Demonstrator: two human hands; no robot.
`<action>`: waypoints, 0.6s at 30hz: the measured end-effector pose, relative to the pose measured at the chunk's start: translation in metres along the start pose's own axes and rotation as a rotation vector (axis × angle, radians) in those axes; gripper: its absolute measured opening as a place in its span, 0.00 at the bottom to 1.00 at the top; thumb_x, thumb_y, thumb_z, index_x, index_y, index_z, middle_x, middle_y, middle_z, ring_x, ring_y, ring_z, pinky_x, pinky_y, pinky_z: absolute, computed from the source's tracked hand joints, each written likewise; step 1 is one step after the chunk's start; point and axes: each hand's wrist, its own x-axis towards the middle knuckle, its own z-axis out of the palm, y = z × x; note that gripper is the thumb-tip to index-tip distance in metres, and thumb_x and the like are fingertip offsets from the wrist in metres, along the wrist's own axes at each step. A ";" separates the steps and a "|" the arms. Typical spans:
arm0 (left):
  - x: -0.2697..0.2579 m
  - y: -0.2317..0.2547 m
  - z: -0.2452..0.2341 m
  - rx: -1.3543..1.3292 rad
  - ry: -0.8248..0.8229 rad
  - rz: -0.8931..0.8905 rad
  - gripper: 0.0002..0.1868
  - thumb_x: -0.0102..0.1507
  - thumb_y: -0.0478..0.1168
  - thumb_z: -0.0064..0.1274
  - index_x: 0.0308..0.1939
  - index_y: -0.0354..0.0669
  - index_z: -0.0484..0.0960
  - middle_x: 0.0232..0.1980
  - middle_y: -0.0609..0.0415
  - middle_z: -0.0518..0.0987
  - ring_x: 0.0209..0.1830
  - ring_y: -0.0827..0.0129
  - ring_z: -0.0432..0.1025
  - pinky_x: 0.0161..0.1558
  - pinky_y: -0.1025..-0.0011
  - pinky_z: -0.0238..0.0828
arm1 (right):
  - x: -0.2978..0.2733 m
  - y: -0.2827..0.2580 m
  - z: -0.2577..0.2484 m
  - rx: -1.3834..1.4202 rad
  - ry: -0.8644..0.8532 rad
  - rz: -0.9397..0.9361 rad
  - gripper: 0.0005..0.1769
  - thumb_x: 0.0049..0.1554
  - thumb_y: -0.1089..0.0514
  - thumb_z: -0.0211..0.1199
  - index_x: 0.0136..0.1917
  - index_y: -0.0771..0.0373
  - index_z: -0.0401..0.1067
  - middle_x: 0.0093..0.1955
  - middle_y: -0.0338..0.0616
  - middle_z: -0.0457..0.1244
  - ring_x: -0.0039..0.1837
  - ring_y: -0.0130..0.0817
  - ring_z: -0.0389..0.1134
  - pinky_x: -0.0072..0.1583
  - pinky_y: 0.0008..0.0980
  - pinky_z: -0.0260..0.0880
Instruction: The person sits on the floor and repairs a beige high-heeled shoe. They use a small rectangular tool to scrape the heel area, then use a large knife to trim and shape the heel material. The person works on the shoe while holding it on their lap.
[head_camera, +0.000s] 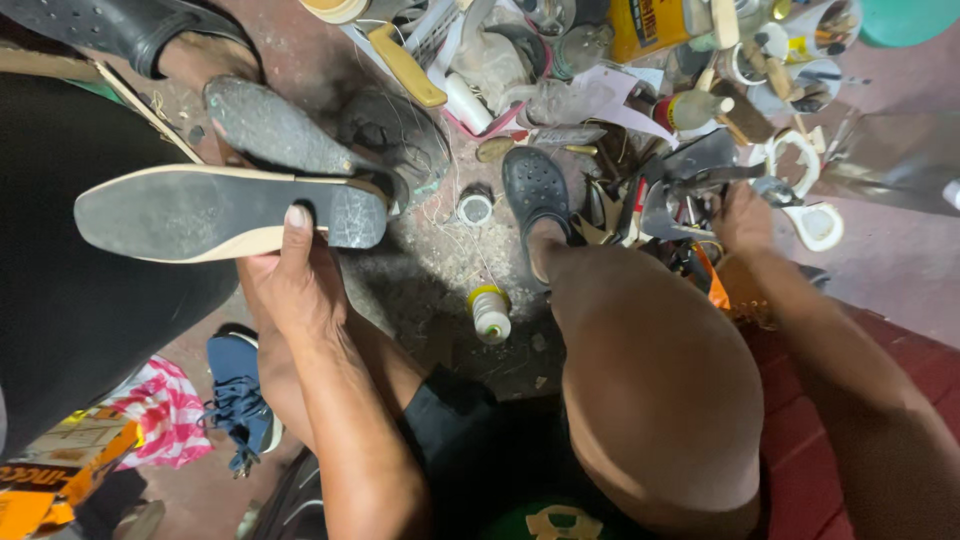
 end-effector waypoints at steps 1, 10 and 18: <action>0.001 -0.002 -0.001 -0.009 -0.003 0.003 0.26 0.67 0.31 0.63 0.67 0.34 0.71 0.61 0.51 0.76 0.60 0.66 0.72 0.68 0.66 0.68 | -0.009 -0.004 -0.003 0.079 0.103 -0.032 0.20 0.69 0.52 0.65 0.61 0.70 0.64 0.50 0.67 0.67 0.53 0.66 0.68 0.55 0.56 0.67; 0.015 -0.022 -0.009 -0.002 0.014 0.005 0.19 0.66 0.31 0.63 0.59 0.35 0.76 0.52 0.54 0.79 0.47 0.72 0.74 0.48 0.74 0.73 | -0.039 -0.101 -0.125 0.786 0.220 -0.302 0.03 0.66 0.68 0.58 0.48 0.66 0.69 0.44 0.39 0.65 0.47 0.27 0.65 0.53 0.31 0.66; 0.022 -0.022 -0.008 0.060 -0.028 -0.010 0.13 0.63 0.31 0.65 0.51 0.36 0.81 0.45 0.57 0.81 0.40 0.76 0.74 0.43 0.77 0.72 | -0.115 -0.235 -0.362 0.878 0.104 -0.733 0.11 0.62 0.58 0.65 0.55 0.62 0.67 0.58 0.44 0.68 0.61 0.33 0.71 0.64 0.34 0.74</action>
